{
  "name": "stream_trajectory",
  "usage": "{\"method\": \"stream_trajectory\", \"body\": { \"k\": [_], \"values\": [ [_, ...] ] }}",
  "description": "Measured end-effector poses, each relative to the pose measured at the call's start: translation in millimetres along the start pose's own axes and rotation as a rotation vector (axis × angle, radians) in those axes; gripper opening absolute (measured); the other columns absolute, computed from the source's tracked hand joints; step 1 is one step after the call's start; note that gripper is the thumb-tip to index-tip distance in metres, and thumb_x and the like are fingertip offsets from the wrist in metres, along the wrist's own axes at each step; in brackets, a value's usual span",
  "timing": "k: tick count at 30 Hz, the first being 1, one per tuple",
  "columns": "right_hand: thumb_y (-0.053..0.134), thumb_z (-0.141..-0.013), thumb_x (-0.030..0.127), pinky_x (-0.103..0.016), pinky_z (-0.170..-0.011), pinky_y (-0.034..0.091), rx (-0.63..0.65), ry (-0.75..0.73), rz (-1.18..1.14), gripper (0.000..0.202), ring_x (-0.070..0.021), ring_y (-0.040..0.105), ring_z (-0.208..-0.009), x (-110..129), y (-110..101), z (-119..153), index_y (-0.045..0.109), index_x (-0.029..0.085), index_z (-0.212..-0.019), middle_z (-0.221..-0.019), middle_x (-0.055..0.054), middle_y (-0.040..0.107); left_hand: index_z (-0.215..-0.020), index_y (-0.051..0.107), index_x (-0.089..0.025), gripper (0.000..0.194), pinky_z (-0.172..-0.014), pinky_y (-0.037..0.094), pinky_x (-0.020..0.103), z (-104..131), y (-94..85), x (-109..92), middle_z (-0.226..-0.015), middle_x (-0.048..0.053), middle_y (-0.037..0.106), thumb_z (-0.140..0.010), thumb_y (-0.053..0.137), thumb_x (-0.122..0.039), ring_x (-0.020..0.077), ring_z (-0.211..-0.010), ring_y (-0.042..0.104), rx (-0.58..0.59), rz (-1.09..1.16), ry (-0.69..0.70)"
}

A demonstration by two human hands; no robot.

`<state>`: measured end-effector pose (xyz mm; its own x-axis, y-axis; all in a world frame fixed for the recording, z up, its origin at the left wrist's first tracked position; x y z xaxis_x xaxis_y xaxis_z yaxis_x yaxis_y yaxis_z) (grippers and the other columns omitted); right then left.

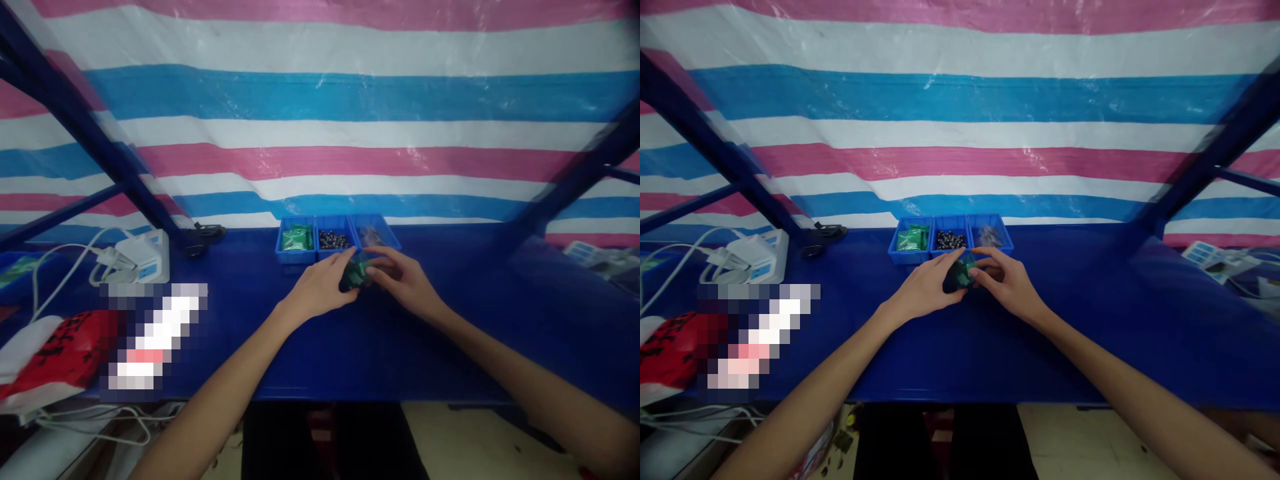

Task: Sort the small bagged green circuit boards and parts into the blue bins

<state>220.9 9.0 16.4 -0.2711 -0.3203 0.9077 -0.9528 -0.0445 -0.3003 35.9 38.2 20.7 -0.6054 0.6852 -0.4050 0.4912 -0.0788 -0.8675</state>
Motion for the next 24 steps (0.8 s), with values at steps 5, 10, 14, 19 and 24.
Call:
{"method": "stream_trajectory", "body": {
  "k": [5,10,14,19,24],
  "values": [
    [0.066,-0.09,0.045,-0.037,-0.074,0.059,-0.082,-0.084,0.221,0.04,-0.0244,0.073,-0.089,0.2,-4.5,0.2,0.066,0.022,-0.124,-0.101,-0.008,0.076,-0.145,0.044,-0.018,0.06,-0.091,0.052,0.036,-1.2,-5.3,-2.0,-0.128,0.011,0.066,-0.089,0.062,-0.031,0.0247,-0.107,0.066,-0.061,0.225,0.025],
    [0.065,-0.091,0.042,-0.032,-0.067,0.055,-0.096,-0.156,0.303,0.022,-0.0215,0.069,-0.085,-3.2,-4.7,-2.0,0.071,0.022,-0.099,-0.1,-0.008,0.073,-0.104,0.066,-0.017,0.031,-0.063,0.043,0.026,-4.0,-7.7,-2.5,-0.081,0.002,0.07,-0.103,0.041,-0.034,0.0133,-0.064,0.061,-0.022,0.37,-0.008],
    [0.064,-0.091,0.043,-0.028,-0.057,0.05,0.023,0.007,0.145,0.023,-0.0173,0.066,-0.067,-6.3,-2.0,-4.3,0.069,0.021,-0.086,-0.074,-0.003,0.07,-0.081,0.064,-0.016,0.039,-0.06,0.037,0.025,-5.9,-8.2,-0.3,-0.069,-0.001,0.063,-0.104,0.044,-0.041,0.0123,-0.062,0.057,-0.052,0.383,-0.025],
    [0.067,-0.088,0.045,-0.025,-0.054,0.047,0.054,0.118,-0.052,0.027,-0.0162,0.066,-0.067,-4.1,-0.2,-5.8,0.067,0.019,-0.082,-0.076,-0.004,0.071,-0.081,0.064,-0.017,0.024,-0.06,0.033,0.025,-7.5,-11.8,5.7,-0.067,-0.003,0.054,-0.095,0.06,-0.036,0.0111,-0.062,0.046,-0.183,0.362,-0.066],
    [0.067,-0.089,0.045,-0.025,-0.053,0.046,0.028,0.125,-0.104,0.028,-0.0141,0.064,-0.062,-7.3,-1.1,-6.1,0.065,0.018,-0.082,-0.073,-0.003,0.069,-0.086,0.065,-0.017,0.021,-0.061,0.039,0.024,-8.0,-8.8,6.7,-0.068,-0.003,0.056,-0.089,0.068,-0.037,0.0111,-0.063,0.05,-0.136,0.504,-0.094]
  ]
}}
Point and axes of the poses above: each hand's wrist, its own z-axis away from the middle knuckle, its own y-axis out of the palm, x = y × z, the point moved 3 cm from there along -z, towards the middle knuckle
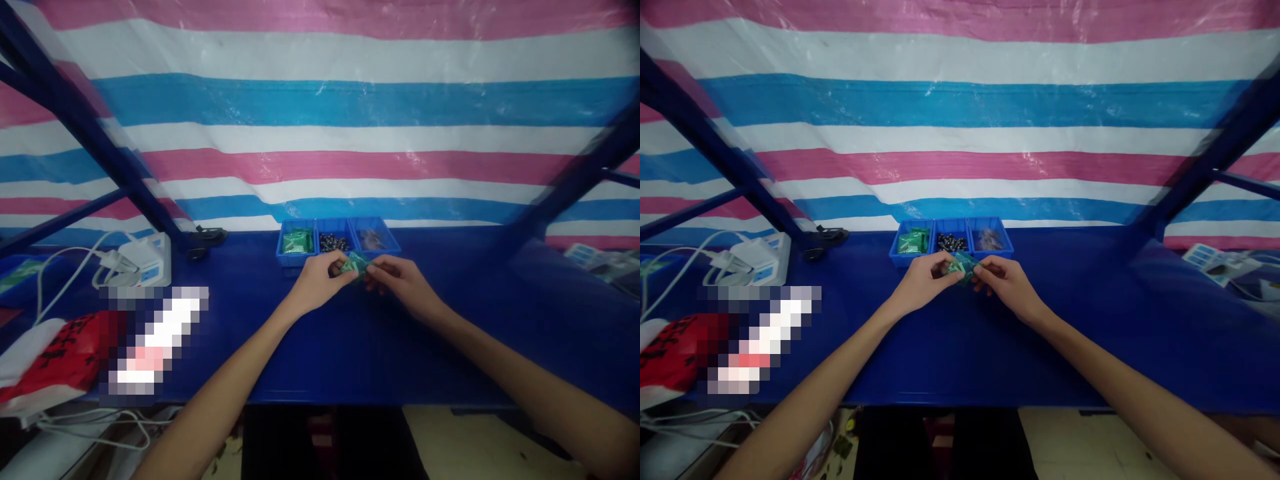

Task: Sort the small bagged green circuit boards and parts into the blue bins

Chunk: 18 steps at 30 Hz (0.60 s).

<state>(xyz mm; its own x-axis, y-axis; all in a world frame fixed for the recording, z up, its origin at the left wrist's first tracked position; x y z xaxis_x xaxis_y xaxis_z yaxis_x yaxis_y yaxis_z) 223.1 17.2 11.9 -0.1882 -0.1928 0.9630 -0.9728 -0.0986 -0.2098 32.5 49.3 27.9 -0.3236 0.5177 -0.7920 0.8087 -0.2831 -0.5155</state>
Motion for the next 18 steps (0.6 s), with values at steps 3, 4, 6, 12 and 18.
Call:
{"method": "stream_trajectory", "body": {
  "k": [3,4,6,12,18],
  "values": [
    [0.067,-0.089,0.046,-0.026,-0.051,0.045,-0.022,0.002,0.006,0.028,-0.0128,0.061,-0.055,-2.3,-2.2,-0.8,0.063,0.019,-0.082,-0.067,0.0,0.065,-0.092,0.068,-0.016,0.023,-0.064,0.046,0.025,1.4,4.2,-2.5,-0.078,0.001,0.066,-0.088,0.07,-0.039,0.0128,-0.069,0.06,0.083,0.155,-0.011],
    [0.067,-0.089,0.046,-0.026,-0.051,0.045,-0.024,0.009,-0.002,0.028,-0.0129,0.061,-0.055,-2.9,-2.7,-1.1,0.063,0.02,-0.083,-0.066,0.0,0.065,-0.095,0.068,-0.016,0.024,-0.066,0.048,0.025,2.0,5.3,-3.8,-0.083,0.002,0.069,-0.088,0.071,-0.038,0.0137,-0.073,0.063,0.108,0.2,-0.006],
    [0.067,-0.089,0.047,-0.026,-0.052,0.045,-0.02,0.027,-0.034,0.028,-0.0137,0.062,-0.057,-3.9,-3.1,-1.4,0.064,0.02,-0.087,-0.067,0.0,0.066,-0.103,0.069,-0.017,0.026,-0.073,0.051,0.027,3.1,6.9,-6.0,-0.092,0.004,0.072,-0.087,0.073,-0.038,0.0155,-0.081,0.067,0.147,0.243,0.007],
    [0.065,-0.089,0.054,-0.028,-0.059,0.052,0.004,0.126,-0.263,0.038,-0.018,0.07,-0.075,-5.9,-0.3,0.2,0.068,0.02,-0.105,-0.092,-0.008,0.074,-0.11,0.067,-0.021,0.035,-0.074,0.051,0.028,3.5,6.7,-4.4,-0.107,0.005,0.068,-0.083,0.078,-0.04,0.0188,-0.096,0.065,0.092,-0.018,0.142],
    [0.074,-0.083,0.045,-0.037,-0.073,0.061,0.057,0.078,-0.243,0.05,-0.0206,0.071,-0.083,-1.1,3.7,2.2,0.064,0.02,-0.125,-0.106,-0.009,0.075,-0.106,0.058,-0.021,0.036,-0.087,0.051,0.035,7.0,8.4,-3.4,-0.111,0.004,0.061,-0.082,0.08,-0.035,0.0207,-0.101,0.062,0.079,-0.195,0.208]
  ]
}}
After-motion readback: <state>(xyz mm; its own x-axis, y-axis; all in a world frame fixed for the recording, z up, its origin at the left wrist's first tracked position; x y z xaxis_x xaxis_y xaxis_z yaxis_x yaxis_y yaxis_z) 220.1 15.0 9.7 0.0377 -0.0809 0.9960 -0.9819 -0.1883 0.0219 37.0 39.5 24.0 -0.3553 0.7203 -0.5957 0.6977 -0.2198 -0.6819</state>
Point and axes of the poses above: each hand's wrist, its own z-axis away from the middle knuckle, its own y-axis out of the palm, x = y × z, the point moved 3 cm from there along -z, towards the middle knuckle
